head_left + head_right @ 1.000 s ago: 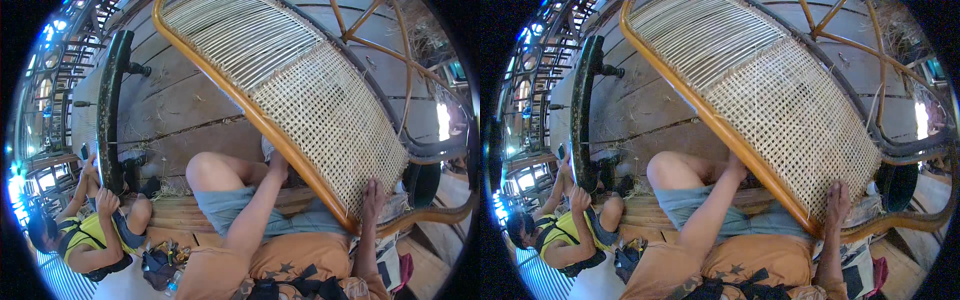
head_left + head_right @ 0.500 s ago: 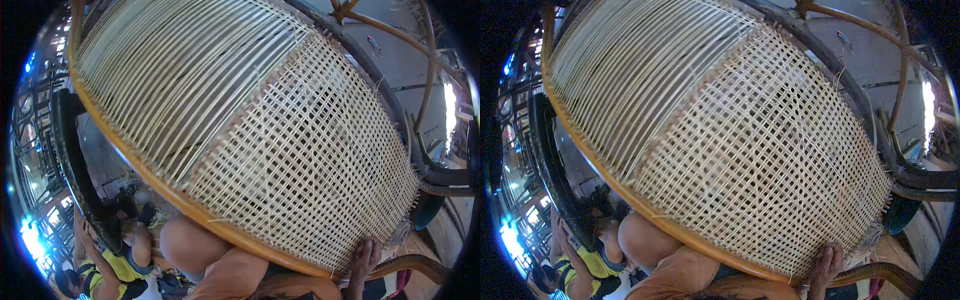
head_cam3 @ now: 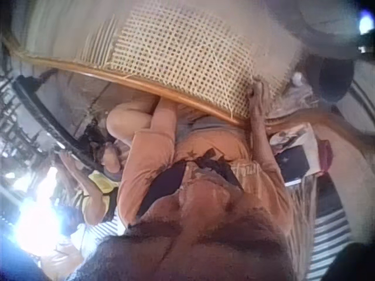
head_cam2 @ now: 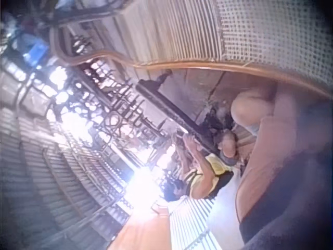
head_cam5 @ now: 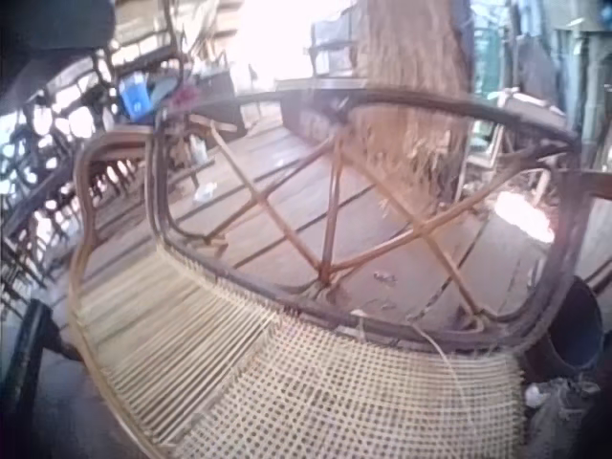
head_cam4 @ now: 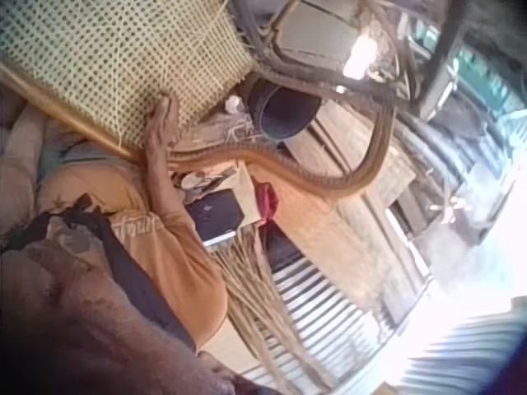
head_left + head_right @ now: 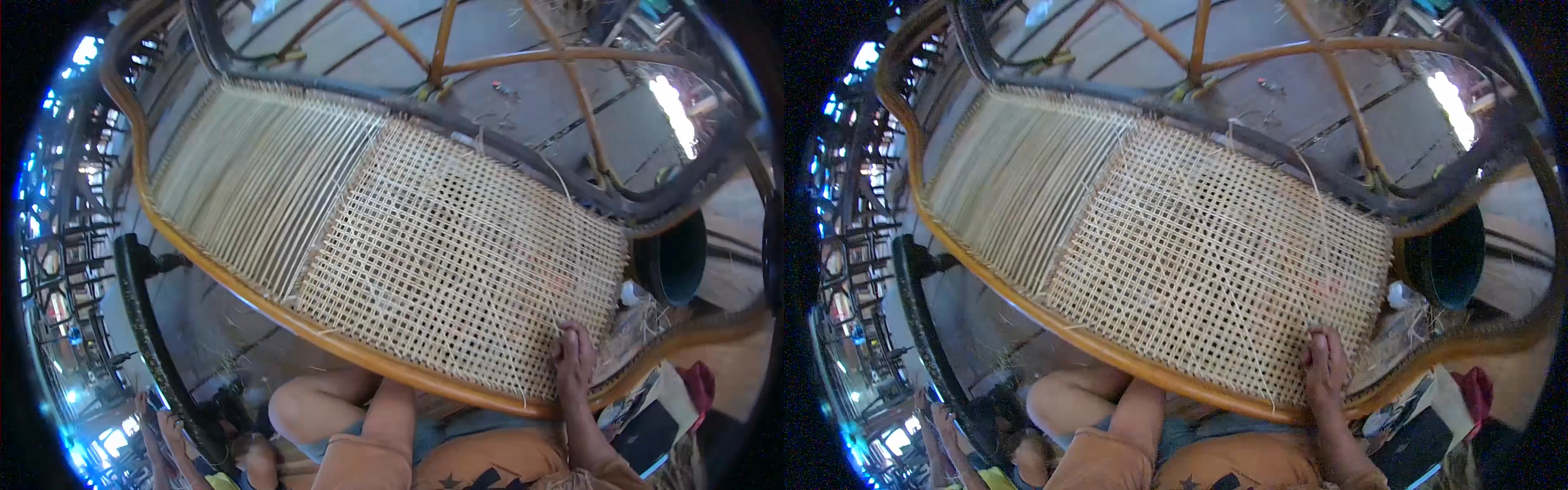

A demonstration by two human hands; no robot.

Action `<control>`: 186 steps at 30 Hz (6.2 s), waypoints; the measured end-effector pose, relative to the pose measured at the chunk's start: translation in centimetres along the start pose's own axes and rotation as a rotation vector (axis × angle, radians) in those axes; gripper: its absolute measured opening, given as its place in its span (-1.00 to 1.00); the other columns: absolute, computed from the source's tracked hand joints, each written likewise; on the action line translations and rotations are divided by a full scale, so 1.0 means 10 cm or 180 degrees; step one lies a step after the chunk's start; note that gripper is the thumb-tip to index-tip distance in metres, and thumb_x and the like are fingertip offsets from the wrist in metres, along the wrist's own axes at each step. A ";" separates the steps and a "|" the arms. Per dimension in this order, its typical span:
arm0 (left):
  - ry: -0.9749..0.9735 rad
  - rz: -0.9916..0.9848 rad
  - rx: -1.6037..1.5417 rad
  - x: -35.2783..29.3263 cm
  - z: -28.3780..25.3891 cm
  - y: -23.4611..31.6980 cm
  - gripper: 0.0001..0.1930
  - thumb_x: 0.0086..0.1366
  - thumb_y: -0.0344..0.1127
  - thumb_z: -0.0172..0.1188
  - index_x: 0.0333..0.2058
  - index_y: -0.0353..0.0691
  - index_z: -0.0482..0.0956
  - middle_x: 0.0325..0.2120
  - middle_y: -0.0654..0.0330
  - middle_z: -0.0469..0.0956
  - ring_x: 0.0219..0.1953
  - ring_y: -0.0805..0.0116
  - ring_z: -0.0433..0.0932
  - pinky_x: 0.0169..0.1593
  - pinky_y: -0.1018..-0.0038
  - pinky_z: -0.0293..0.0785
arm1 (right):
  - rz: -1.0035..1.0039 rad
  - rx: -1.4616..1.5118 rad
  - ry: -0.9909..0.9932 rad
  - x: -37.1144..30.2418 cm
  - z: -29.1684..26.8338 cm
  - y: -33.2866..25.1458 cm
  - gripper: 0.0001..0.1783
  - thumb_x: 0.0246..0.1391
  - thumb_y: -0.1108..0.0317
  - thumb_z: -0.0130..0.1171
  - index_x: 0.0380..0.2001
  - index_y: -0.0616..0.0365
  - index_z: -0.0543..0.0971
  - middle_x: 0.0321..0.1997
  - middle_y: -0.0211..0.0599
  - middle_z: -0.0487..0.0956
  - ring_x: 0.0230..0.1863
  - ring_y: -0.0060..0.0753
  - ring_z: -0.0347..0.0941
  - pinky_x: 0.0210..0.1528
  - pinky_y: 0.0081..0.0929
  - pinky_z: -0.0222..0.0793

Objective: Weaving a rattan chair using strips and a small weaving tool.

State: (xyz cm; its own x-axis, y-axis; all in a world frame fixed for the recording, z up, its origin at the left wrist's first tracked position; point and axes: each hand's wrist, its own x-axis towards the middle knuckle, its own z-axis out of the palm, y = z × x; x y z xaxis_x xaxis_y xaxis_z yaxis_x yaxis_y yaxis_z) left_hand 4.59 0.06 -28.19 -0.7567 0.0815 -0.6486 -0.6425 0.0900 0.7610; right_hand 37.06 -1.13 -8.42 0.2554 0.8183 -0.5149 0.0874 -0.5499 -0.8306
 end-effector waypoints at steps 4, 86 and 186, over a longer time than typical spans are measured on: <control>-0.0277 0.0398 -0.0200 -0.49 -0.37 0.61 -0.88 0.24 -0.28 -0.01 -0.41 -0.18 0.39 -0.66 0.31 0.33 -0.66 0.45 0.31 -0.60 0.51 0.29 | -0.0346 0.0112 -0.0422 0.02 -0.02 -0.04 -0.79 0.20 0.32 -0.13 -0.29 0.16 0.48 -0.62 -0.54 0.29 -0.62 -0.71 0.15 -0.58 -0.70 0.13; -0.2393 0.2693 0.4691 -1.63 -0.34 2.25 -0.75 0.13 -0.25 0.14 -0.47 -0.37 0.46 -0.64 0.08 0.45 -0.56 0.35 0.37 -0.39 0.41 0.33 | -0.0228 0.1138 0.1595 1.04 -0.38 0.13 -0.82 0.00 0.39 0.14 -0.32 0.25 0.54 -0.43 -0.48 0.50 -0.43 -0.64 0.35 -0.31 -0.69 0.27; -0.4651 0.2756 0.3843 -3.38 0.43 1.31 -0.85 0.15 -0.38 0.07 -0.28 -0.24 0.49 -0.45 0.01 0.52 -0.44 0.15 0.52 -0.34 0.38 0.42 | -0.3610 -0.1760 -0.0402 0.15 -0.91 -1.74 -0.76 0.02 0.42 0.03 -0.19 0.15 0.46 -0.15 -0.20 0.50 -0.11 -0.20 0.43 -0.11 -0.33 0.35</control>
State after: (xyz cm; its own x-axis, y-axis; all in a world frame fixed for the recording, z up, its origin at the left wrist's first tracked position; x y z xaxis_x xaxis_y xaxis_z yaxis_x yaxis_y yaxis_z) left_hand 22.32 2.74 3.63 0.2660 0.9415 -0.2068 0.5851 0.0128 0.8109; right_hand 44.68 8.12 7.18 -0.3168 0.8676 0.3833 0.5931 0.4966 -0.6337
